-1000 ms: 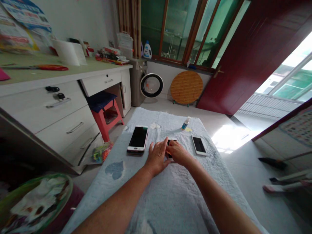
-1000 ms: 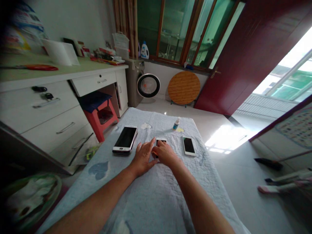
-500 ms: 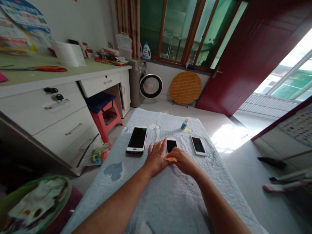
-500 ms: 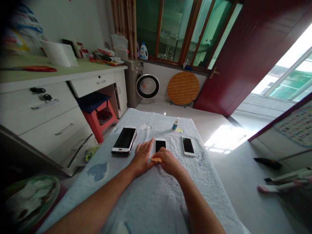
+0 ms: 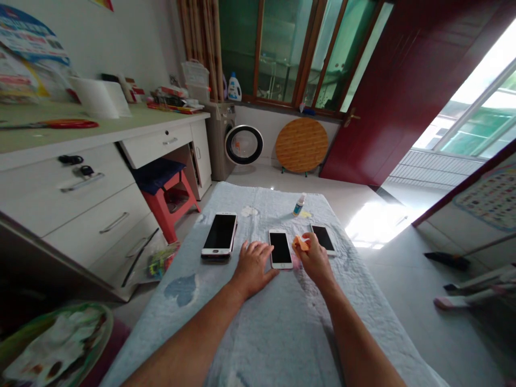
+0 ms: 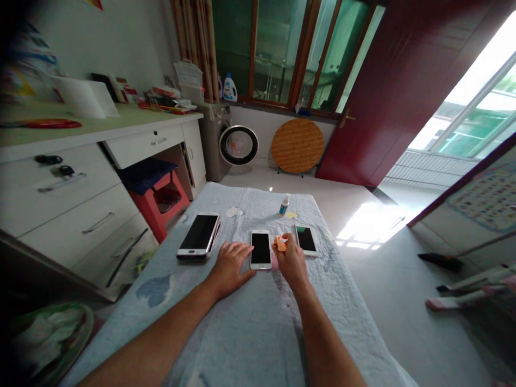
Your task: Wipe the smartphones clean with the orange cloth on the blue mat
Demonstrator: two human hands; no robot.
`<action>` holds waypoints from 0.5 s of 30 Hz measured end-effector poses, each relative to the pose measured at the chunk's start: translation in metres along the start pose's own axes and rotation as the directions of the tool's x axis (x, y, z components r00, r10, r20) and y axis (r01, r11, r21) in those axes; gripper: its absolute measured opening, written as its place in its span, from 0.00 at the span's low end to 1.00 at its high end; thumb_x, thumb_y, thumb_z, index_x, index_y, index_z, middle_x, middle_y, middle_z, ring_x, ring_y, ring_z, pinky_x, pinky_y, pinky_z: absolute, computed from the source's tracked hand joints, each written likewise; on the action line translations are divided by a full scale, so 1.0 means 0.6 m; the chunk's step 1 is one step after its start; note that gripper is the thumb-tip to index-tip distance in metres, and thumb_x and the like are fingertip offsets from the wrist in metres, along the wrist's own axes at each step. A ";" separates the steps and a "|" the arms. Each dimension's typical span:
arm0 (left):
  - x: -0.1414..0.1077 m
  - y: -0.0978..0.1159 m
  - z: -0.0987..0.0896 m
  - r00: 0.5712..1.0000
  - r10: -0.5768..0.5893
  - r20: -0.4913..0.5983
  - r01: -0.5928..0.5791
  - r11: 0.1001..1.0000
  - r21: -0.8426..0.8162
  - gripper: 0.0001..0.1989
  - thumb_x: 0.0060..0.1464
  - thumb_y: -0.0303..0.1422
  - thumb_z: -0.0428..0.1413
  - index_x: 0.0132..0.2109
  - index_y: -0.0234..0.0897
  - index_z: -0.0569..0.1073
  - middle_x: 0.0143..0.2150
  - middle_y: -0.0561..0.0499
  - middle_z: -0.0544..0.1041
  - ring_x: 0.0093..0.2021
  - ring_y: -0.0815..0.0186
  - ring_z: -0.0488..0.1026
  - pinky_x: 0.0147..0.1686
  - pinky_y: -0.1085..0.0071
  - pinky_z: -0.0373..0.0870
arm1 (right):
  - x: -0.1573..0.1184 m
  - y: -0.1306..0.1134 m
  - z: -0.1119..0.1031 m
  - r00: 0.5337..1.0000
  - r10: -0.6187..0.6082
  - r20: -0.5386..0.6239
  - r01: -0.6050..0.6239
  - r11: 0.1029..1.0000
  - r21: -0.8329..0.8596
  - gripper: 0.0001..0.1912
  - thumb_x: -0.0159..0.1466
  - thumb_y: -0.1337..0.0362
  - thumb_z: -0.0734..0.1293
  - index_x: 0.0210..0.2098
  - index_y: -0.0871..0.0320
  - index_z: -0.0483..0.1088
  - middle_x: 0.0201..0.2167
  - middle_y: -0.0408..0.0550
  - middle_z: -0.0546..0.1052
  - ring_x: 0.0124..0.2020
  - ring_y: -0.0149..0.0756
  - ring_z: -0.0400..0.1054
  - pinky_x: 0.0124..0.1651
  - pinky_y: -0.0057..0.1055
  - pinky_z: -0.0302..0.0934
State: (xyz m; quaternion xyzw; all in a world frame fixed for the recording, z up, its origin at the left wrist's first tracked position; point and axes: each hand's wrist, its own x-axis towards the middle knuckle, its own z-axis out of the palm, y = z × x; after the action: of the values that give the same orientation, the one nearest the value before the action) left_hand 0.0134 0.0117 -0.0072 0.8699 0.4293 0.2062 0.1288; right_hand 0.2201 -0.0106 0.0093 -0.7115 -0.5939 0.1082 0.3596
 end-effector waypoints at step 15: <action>0.008 0.006 0.006 0.999 0.001 0.033 -0.001 1.000 -0.018 0.27 0.54 0.46 0.57 0.57 0.39 0.68 0.60 0.42 0.69 0.61 0.52 0.62 0.62 0.47 0.47 | -0.007 -0.010 0.021 0.989 -0.043 0.141 0.059 0.992 -0.113 0.18 0.58 0.69 0.61 0.47 0.59 0.72 0.38 0.52 0.79 0.39 0.39 0.72 0.40 0.28 0.59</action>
State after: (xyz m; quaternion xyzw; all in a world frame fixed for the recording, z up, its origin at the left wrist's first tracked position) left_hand 0.0200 0.0131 -0.0077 0.8721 0.4248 0.1958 0.1437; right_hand 0.2068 -0.0093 0.0029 -0.7067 -0.6407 0.1131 0.2781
